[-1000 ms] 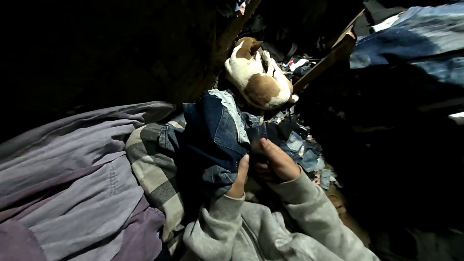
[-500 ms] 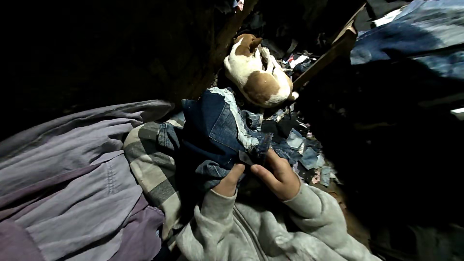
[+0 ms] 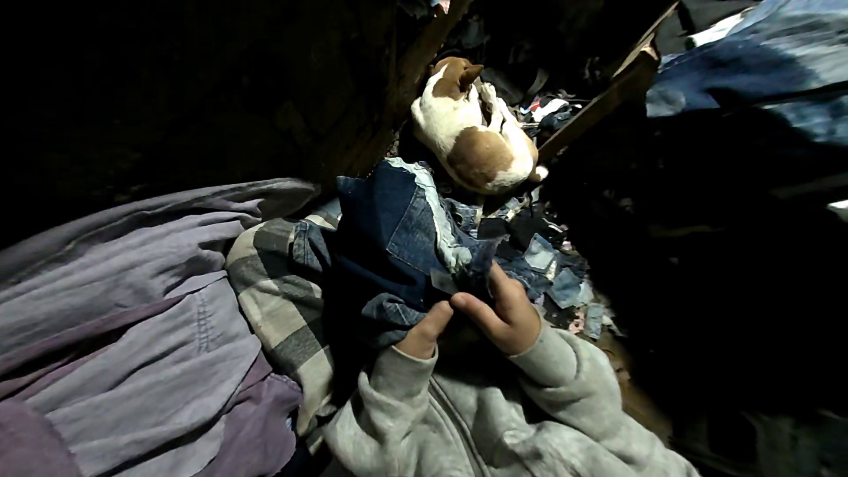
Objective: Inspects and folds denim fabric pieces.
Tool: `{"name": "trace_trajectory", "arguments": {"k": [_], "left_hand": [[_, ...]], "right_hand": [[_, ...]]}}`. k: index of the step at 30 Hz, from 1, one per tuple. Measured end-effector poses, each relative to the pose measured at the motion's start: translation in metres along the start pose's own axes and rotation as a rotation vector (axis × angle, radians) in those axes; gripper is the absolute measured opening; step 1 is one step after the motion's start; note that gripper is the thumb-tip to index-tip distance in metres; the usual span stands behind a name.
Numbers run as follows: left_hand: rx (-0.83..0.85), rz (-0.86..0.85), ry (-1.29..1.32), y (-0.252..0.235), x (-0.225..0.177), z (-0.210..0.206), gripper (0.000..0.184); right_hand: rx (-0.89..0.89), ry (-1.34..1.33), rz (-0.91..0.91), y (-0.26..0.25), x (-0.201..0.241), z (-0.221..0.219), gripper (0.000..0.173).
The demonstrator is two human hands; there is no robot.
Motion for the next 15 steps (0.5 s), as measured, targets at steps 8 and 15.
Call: {"name": "trace_trajectory", "arguments": {"k": [8, 15], "left_hand": [[0.057, -0.026, 0.077, -0.003, -0.005, -0.001, 0.013], [-0.027, -0.177, -0.134, -0.002, -0.021, -0.007, 0.013]], "right_hand": [[0.118, -0.357, -0.075, 0.0, -0.011, -0.002, 0.037], [0.388, -0.905, -0.323, -0.001, -0.009, -0.016, 0.023]]}}
Point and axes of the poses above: each hand's wrist, its own y-axis away from the middle knuckle, its own z-axis out of the back of the hand, x = y × z, the point moved 7 cm from there along -y, towards the middle knuckle, and after that the axes turned 11 degrees about -z, right-handed, at the moved point
